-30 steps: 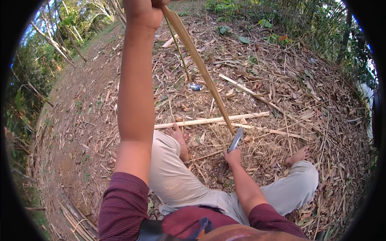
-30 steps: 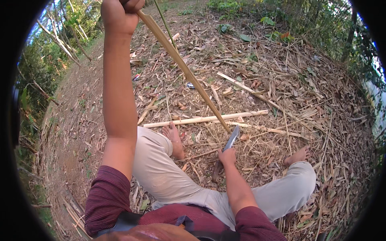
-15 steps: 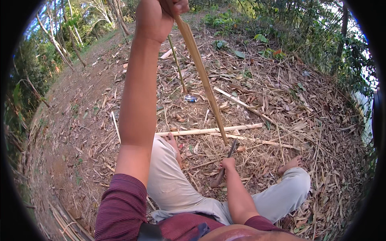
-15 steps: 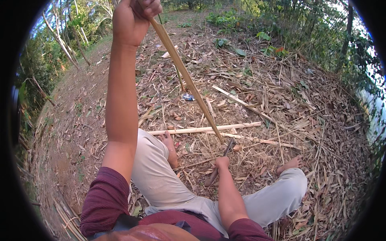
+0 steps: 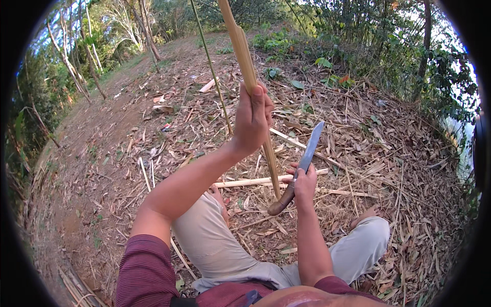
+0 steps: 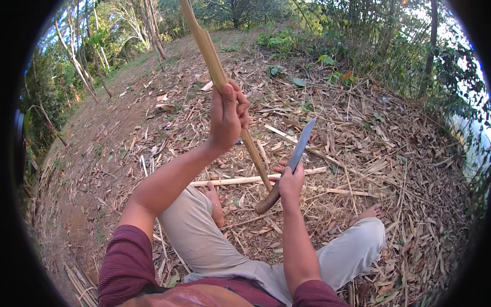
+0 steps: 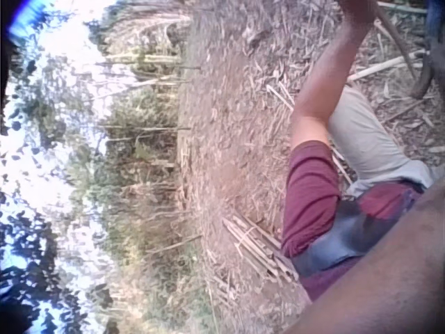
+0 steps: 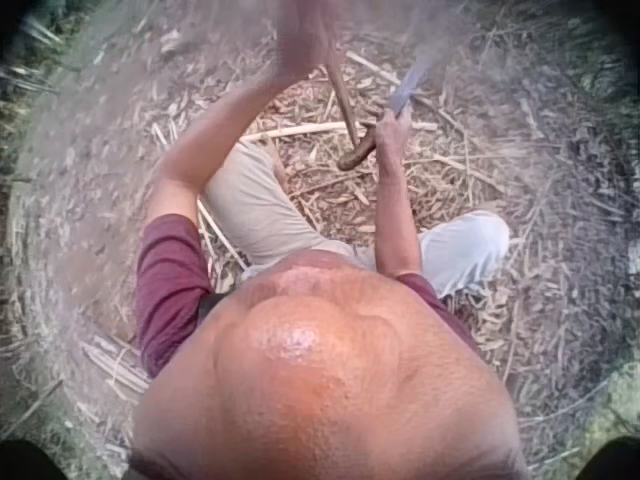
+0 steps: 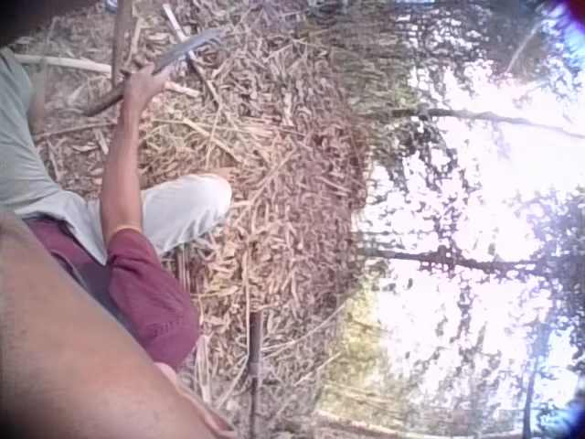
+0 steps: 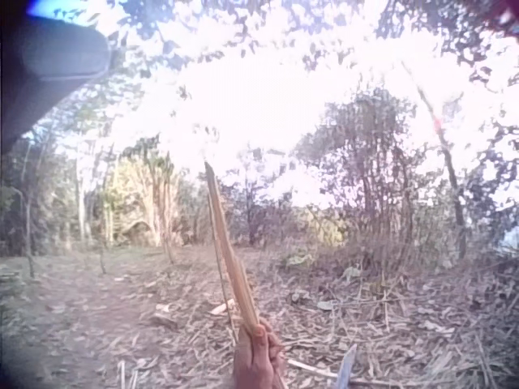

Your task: The person uses a large knife to shave and whittle a long, thin bamboo stick while sitting on the ground.

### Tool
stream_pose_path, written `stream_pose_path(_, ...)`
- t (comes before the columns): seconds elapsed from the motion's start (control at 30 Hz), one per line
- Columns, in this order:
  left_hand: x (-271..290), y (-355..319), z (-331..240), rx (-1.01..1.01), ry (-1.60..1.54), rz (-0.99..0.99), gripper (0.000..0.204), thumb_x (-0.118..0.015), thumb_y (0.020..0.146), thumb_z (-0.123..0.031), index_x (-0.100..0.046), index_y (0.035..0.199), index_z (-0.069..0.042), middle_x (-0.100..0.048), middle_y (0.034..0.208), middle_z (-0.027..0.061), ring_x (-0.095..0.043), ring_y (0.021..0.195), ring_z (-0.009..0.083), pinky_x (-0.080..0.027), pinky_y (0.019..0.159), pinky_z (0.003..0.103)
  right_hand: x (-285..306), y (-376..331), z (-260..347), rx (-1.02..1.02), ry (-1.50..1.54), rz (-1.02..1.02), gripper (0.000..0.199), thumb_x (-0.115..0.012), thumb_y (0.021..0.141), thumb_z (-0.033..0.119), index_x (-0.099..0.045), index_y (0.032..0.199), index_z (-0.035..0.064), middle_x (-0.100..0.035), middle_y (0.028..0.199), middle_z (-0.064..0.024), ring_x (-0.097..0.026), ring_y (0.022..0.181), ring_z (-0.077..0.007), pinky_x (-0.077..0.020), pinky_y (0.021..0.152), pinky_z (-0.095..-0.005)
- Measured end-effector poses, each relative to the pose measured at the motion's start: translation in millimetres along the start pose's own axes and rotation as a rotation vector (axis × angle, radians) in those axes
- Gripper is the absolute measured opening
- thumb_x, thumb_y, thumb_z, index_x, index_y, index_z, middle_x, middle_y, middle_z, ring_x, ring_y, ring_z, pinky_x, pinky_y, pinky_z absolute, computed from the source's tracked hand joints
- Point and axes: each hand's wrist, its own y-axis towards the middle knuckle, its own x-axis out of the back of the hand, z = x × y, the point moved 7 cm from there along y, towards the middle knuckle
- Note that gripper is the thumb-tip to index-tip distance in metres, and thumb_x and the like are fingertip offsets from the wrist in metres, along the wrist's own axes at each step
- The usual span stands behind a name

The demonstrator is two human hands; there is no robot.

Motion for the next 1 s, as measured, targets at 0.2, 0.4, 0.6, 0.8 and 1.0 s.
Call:
stream_pose_path(0.2,40.1,117.7,-200.2,-0.743,0.349,-0.189,0.034,-0.038,0.109,-0.039,-0.049,0.106,-0.007,-0.037,0.062,-0.0046,-0.03,0.041,0.0048,-0.026,0.035,0.021,-10.7,-30.0,179.8,0.548,0.033,0.093,0.028,-0.039,0.109,0.022,-0.041,0.131,0.0033,-0.064,0.092,-0.0094,-0.056,0.055,-0.0083,-0.0485,0.044,-0.0224)
stream_pose_path(0.4,25.7,139.9,-255.2,-0.047,0.732,0.197,0.026,-0.036,0.11,-0.028,-0.052,0.111,-0.007,-0.038,0.065,-0.0053,-0.031,0.044,0.0026,-0.027,0.036,0.022,-12.9,-79.9,218.7,0.713,0.166,0.023,0.036,-0.043,0.109,0.031,-0.055,0.123,-0.0001,-0.051,0.063,-0.0016,-0.045,0.048,-0.0059,-0.0403,0.042,-0.0224)
stream_pose_path(0.6,-9.1,-16.5,-136.3,0.665,-0.005,0.364,0.034,-0.033,0.11,-0.036,-0.05,0.109,-0.006,-0.046,0.066,-0.002,-0.04,0.039,0.0032,-0.034,0.032,0.018,-51.9,-94.9,271.0,0.993,-0.132,0.206,0.035,-0.048,0.108,0.03,-0.064,0.11,-0.0005,-0.049,0.062,0.0046,-0.042,0.05,-0.0046,-0.0333,0.046,-0.0235)
stream_pose_path(0.8,-16.6,-79.6,-59.1,0.788,-0.253,0.14,0.031,-0.041,0.108,-0.034,-0.053,0.1,-0.006,-0.048,0.072,0.001,-0.046,0.046,0.0095,-0.038,0.039,0.024,-84.3,-78.1,278.3,1.184,-0.748,0.386,0.03,-0.064,0.099,0.031,-0.055,0.09,0.0031,-0.055,0.067,-0.0093,-0.052,0.053,-0.0244,-0.041,0.051,-0.0385)
stream_pose_path(1.0,-49.8,-119.8,-4.8,1.003,-0.433,0.11,0.031,-0.041,0.107,-0.03,-0.055,0.094,-0.005,-0.045,0.06,-0.0009,-0.037,0.04,0.0071,-0.03,0.037,0.023,-23.2,-52.2,207.4,1.028,-1.057,0.425,0.052,-0.076,0.083,0.052,-0.056,0.088,0.0038,-0.061,0.073,-0.0117,-0.063,0.062,-0.0304,-0.049,0.056,-0.0415)
